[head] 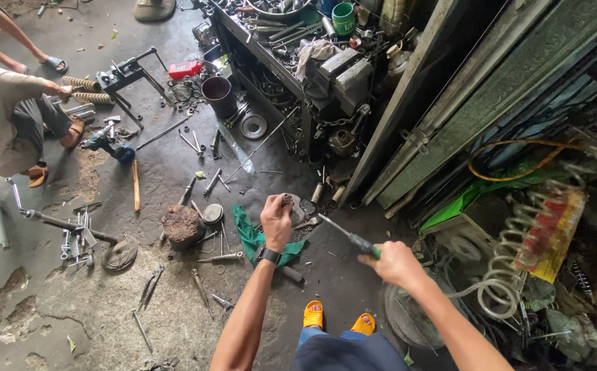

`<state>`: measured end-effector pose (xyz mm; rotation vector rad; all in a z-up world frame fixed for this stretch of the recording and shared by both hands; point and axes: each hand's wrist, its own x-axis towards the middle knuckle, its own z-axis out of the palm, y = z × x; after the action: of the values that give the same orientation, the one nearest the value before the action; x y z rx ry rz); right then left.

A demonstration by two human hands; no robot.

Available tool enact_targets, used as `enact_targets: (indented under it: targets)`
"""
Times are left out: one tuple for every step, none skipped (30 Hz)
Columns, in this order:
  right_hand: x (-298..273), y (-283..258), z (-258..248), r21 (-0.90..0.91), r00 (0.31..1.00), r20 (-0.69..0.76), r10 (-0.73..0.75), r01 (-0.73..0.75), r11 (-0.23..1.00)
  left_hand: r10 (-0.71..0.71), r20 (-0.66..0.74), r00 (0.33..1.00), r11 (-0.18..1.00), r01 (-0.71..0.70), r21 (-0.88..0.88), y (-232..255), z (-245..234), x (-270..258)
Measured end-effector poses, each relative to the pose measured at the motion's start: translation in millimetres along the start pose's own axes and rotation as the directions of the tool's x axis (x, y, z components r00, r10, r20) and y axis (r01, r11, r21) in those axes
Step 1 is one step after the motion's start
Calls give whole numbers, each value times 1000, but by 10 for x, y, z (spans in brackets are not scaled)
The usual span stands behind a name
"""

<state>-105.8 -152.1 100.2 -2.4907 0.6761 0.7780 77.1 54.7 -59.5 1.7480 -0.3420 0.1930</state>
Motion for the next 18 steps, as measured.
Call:
enact_targets:
  targets:
    - [-77, -50, -122, 63, 1000, 21, 13, -14, 998, 60, 29, 998, 998, -60, -8, 162, -33, 32]
    - [-157, -150, -244, 66, 1000, 20, 16, -18, 998, 62, 34, 998, 998, -61, -10, 235, -43, 46]
    - [-237, -247, -364, 116, 1000, -1, 10, -10, 993, 126, 54, 991, 992, -128, 23, 309, -49, 64]
    - [-319, -343, -485, 164, 1000, -23, 6, -2, 986, 190, 76, 979, 980, -194, 53, 384, -55, 82]
    - [-277, -349, -487, 169, 1000, -28, 11, -7, 986, 194, 81, 978, 979, -198, 48, 357, -32, 86]
    - [-235, -359, -486, 72, 996, -79, -50, 56, 996, 184, 87, 979, 979, -190, 71, 329, -12, 91]
    - [-199, -369, -482, -30, 986, -122, -115, 112, 993, 172, 93, 981, 979, -181, 93, 301, 5, 88]
    - [-193, -402, -499, -26, 986, -126, -107, 105, 994, 175, 99, 980, 979, -184, 87, 286, 26, 84]
    - [-183, -436, -516, -41, 984, -150, -98, 93, 995, 193, 118, 974, 973, -206, 107, 270, 41, 75]
    - [-171, -470, -532, -56, 981, -174, -89, 80, 995, 211, 136, 968, 965, -229, 126, 253, 56, 68]
    - [-154, -487, -538, -54, 981, -177, -84, 76, 996, 213, 140, 967, 965, -230, 123, 247, 69, 66]
    - [-136, -505, -543, -64, 984, -159, -76, 67, 996, 227, 138, 964, 962, -244, 126, 239, 81, 65]
    - [-122, -524, -544, -77, 988, -138, -70, 60, 995, 237, 133, 962, 958, -254, 130, 232, 85, 44]
    - [-115, -527, -535, -78, 988, -136, -67, 57, 995, 234, 134, 963, 959, -251, 129, 224, 90, 30]
    - [-104, -537, -524, -85, 989, -132, -71, 60, 995, 228, 142, 963, 963, -245, 116, 214, 86, 26]
    - [-94, -546, -516, -92, 989, -128, -74, 63, 994, 221, 150, 964, 966, -238, 104, 207, 84, 22]
    - [-80, -557, -511, -91, 989, -127, -73, 62, 994, 221, 152, 963, 966, -238, 104, 203, 77, 18]
    - [-68, -566, -507, -95, 990, -125, -69, 57, 994, 239, 155, 959, 962, -255, 93, 200, 73, 14]
